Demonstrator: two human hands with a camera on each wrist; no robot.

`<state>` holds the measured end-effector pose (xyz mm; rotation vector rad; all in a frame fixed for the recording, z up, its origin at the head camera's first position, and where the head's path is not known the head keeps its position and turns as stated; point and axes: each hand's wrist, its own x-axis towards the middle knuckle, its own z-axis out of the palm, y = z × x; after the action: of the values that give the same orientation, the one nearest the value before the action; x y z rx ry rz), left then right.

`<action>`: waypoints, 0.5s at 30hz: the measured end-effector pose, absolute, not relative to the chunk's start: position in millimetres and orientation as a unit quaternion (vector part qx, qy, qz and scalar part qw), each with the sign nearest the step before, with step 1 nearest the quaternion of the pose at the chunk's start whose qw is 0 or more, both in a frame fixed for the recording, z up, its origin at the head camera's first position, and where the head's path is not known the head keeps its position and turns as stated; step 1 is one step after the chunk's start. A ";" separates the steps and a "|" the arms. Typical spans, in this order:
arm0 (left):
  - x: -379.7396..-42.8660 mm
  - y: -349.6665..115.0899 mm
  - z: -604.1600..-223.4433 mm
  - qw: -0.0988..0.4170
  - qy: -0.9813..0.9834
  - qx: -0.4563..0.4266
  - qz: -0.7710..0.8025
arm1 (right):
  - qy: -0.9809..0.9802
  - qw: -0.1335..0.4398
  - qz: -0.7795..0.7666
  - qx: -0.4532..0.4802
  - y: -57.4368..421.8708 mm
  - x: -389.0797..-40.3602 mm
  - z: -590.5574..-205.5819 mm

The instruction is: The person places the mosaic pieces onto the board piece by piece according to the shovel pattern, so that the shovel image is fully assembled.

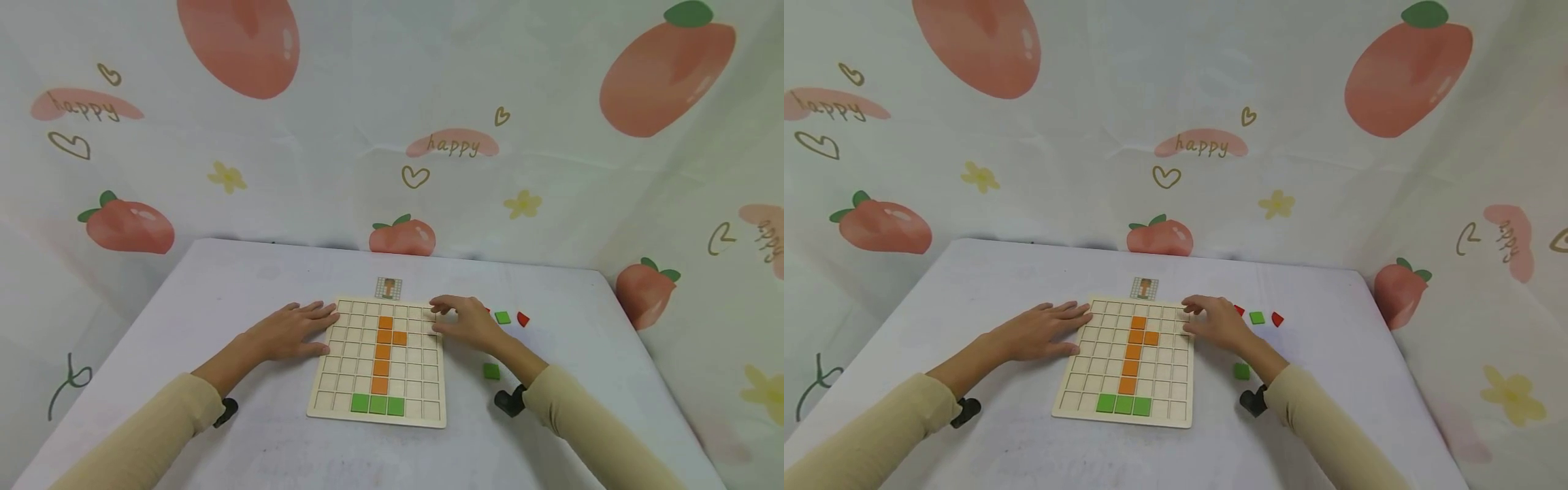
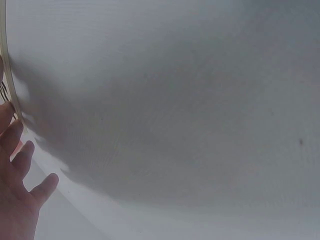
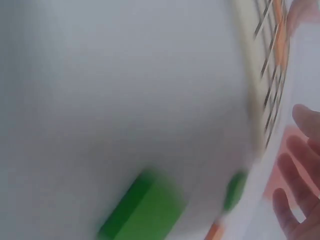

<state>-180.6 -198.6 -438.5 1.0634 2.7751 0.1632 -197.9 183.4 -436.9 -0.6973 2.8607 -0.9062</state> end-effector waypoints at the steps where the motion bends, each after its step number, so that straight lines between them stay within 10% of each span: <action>1: -180.6 -198.5 -438.2 0.083 0.929 0.356 0.054 | 0.930 0.026 -0.292 -0.224 191.4 -197.2 -437.6; 15: -180.9 -197.2 -438.6 0.089 0.932 0.349 0.047 | 0.936 0.008 -0.291 -0.197 263.4 -187.5 -448.1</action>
<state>-180.9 -197.2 -438.6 1.0390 2.7711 0.1388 -187.5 263.4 -448.1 -0.6154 2.9267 -0.9094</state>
